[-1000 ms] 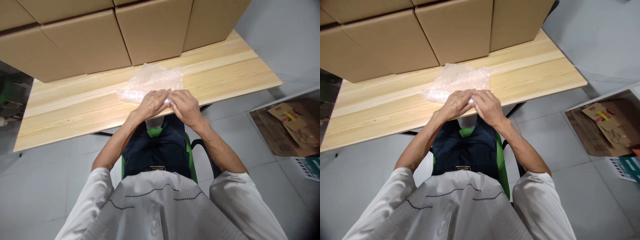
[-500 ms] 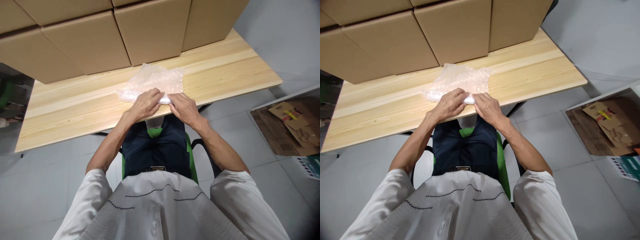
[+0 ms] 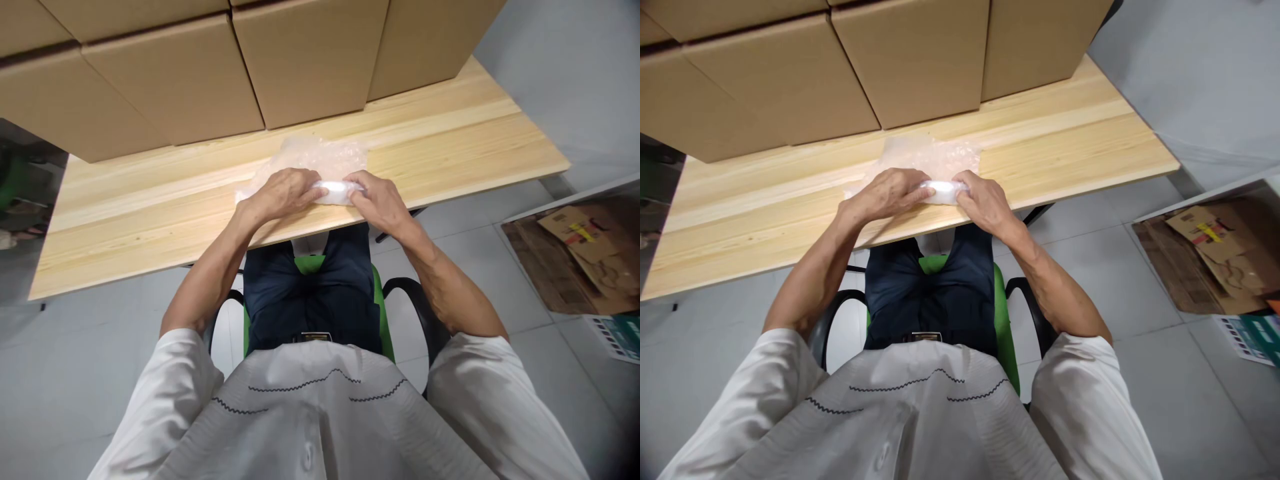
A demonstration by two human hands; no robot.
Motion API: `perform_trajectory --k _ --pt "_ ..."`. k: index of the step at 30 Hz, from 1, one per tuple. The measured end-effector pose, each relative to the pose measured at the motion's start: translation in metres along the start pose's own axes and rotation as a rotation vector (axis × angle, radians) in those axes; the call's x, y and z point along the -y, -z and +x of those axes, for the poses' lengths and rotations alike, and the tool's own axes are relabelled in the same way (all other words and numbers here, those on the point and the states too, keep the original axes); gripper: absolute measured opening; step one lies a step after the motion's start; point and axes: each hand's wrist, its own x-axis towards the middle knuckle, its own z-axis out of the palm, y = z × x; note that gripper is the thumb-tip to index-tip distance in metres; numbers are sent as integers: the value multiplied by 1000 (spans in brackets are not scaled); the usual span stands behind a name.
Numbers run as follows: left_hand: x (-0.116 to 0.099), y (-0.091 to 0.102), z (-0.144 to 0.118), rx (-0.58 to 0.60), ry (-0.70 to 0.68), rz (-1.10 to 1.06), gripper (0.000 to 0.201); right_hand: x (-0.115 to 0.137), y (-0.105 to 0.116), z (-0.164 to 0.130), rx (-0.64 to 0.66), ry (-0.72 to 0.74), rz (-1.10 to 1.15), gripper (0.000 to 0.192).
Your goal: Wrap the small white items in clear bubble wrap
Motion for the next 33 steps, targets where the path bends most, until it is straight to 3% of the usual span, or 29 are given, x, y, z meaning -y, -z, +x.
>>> perform_trajectory --k 6,11,16,23,29,33 --pt "15 7 25 46 112 0 43 -5 4 19 -10 -89 -36 50" --pt "32 14 32 41 229 -16 55 -3 3 25 12 -123 -136 53" --pt "54 19 27 -20 340 20 67 1 5 29 62 -117 -178 49" --pt "82 17 17 -133 437 48 56 1 6 31 77 -127 -181 48" --pt "92 19 6 -164 476 66 53 -4 2 32 61 -124 -144 45" --pt "86 25 -6 -277 525 169 66 -5 1 33 62 -127 -142 44"
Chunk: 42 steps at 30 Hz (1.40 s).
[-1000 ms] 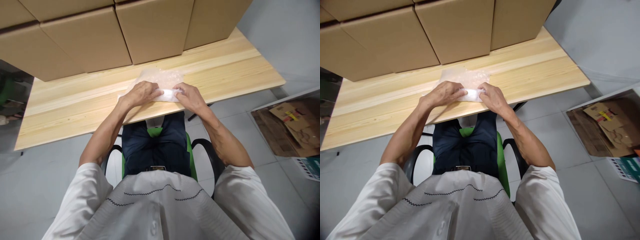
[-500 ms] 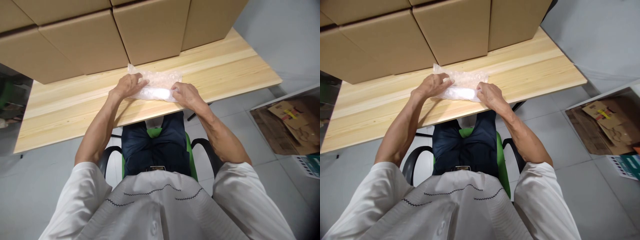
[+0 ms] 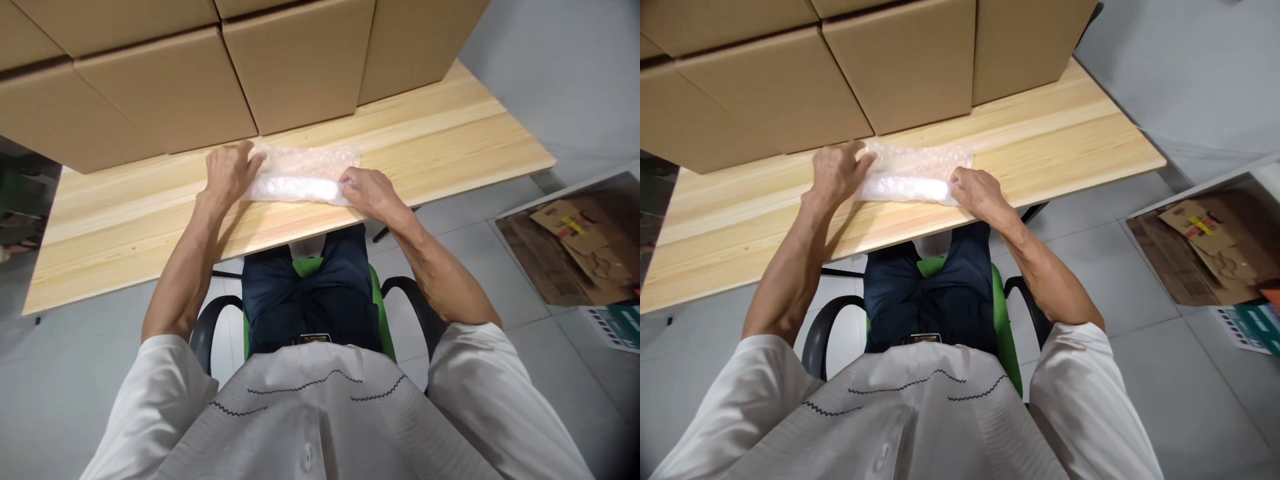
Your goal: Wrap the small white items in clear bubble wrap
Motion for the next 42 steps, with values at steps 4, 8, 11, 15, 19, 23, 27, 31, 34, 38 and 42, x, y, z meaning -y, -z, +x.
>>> perform_trajectory --k 4,8,11,15,19,23,27,31,34,38,42 --pt "-28 0 -24 -126 -265 -22 81 0 0 -1 -11 0 7 43" --pt "-75 -28 -47 -46 -700 -94 71 0 1 -2 -22 6 21 42" --pt "-94 -51 -54 20 -796 -99 61 -2 -1 -3 -43 37 46 42" --pt "-94 -61 -54 28 -756 -104 54 -9 -5 0 -73 63 99 41" --pt "-91 -60 -52 32 -748 -105 53 -24 -7 3 -107 63 155 39" --pt "-92 -61 -51 42 -721 -130 55 -35 -7 -7 -222 29 154 36" --pt "-91 -62 -51 56 -715 -160 55 -23 -12 -31 -464 166 62 39" --pt "-88 -62 -51 57 -693 -197 53 0 -21 -40 -343 435 0 47" --pt "-85 -62 -50 72 -674 -231 58 7 -27 -35 -239 442 -36 56" --pt "-82 -58 -50 97 -680 -260 61 6 -31 -30 -198 383 -81 53" --pt "-77 -44 -53 103 -691 -251 55 5 -25 -28 -140 342 -59 51"
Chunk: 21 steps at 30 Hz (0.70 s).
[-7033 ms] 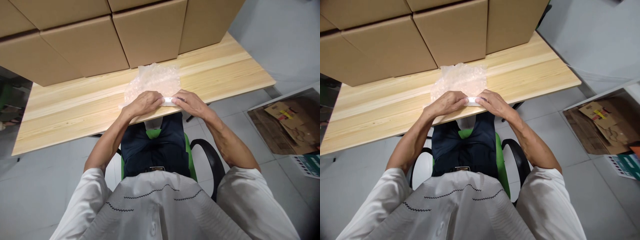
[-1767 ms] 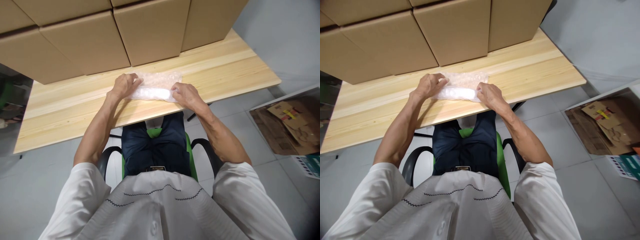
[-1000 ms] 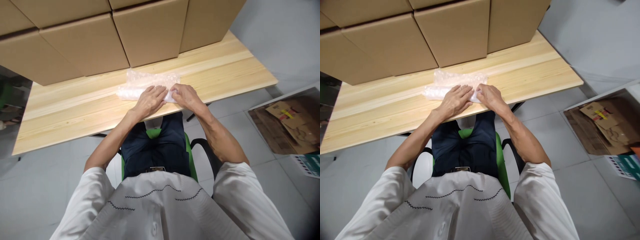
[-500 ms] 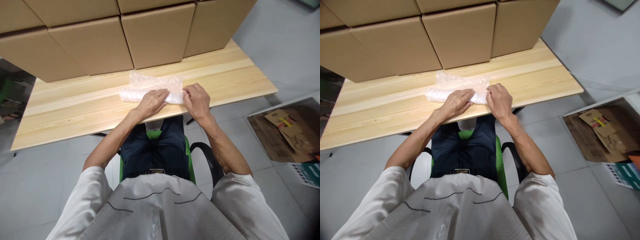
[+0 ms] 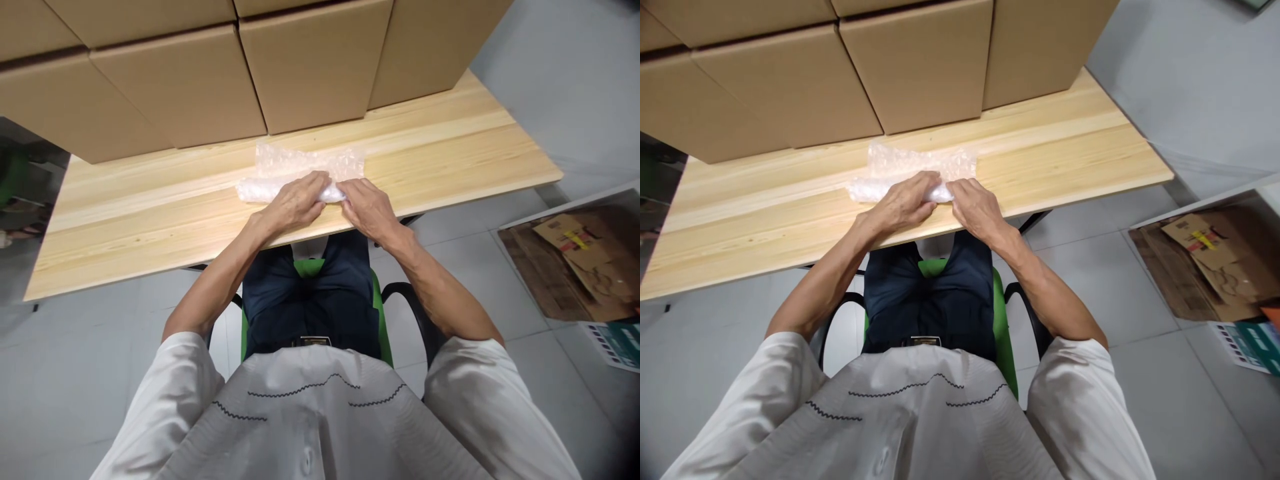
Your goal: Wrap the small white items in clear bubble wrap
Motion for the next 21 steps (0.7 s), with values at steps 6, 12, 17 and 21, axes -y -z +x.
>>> perform_trajectory --k 6,12,17,21 --pt "2 25 -7 16 67 37 42 -9 17 10 63 -54 84 43" --pt "19 43 5 113 106 22 42 -25 37 27 98 -192 258 30" --pt "32 60 18 152 165 25 45 -39 33 36 110 -311 455 22" --pt "50 64 29 137 213 44 47 -48 20 43 105 -421 559 20"
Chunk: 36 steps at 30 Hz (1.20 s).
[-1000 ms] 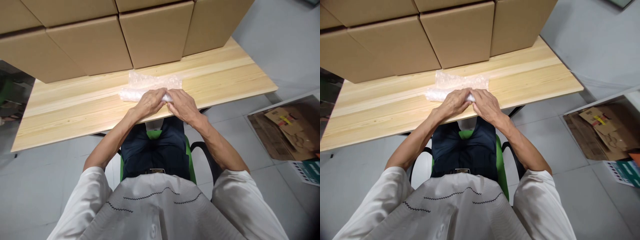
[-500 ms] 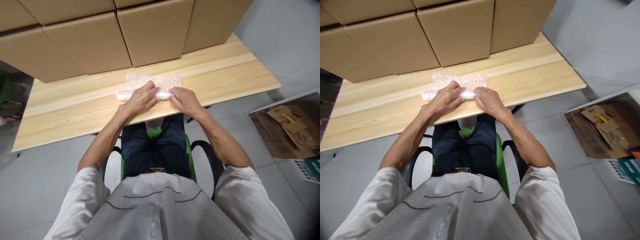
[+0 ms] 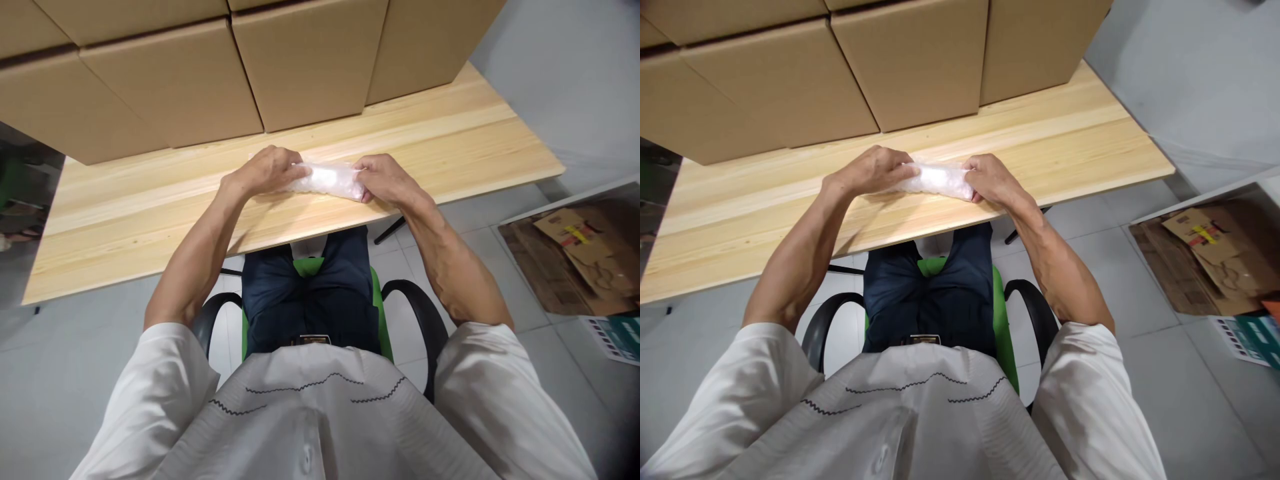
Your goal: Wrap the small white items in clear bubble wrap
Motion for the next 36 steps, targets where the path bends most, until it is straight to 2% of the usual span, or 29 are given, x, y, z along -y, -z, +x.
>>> perform_trajectory --k 4,6,10,12,16,18,22,26,31,36 --pt "15 -1 12 13 67 31 46 -1 -1 5 29 -50 -11 20" --pt "21 -4 14 18 85 54 47 0 0 2 2 -23 -71 24" --pt "29 -11 17 -21 58 96 50 8 2 -14 -235 110 -347 39" --pt "31 -14 19 -45 56 111 50 19 -5 -23 -290 183 -457 48" --pt "32 -18 23 -72 86 138 49 44 -37 -25 -174 382 -514 61" --pt "30 -18 22 -76 102 139 51 48 -56 -17 -110 429 -499 65" --pt "21 -17 10 -142 115 115 60 36 -79 -1 -85 403 -480 66" --pt "-6 -32 -8 -245 -5 93 82 24 -82 2 -112 392 -487 67" --pt "-38 -65 -15 -177 -90 37 85 28 -81 -4 -124 360 -476 68" --pt "-35 -73 -13 -154 -49 43 89 27 -81 -5 -146 415 -467 68"
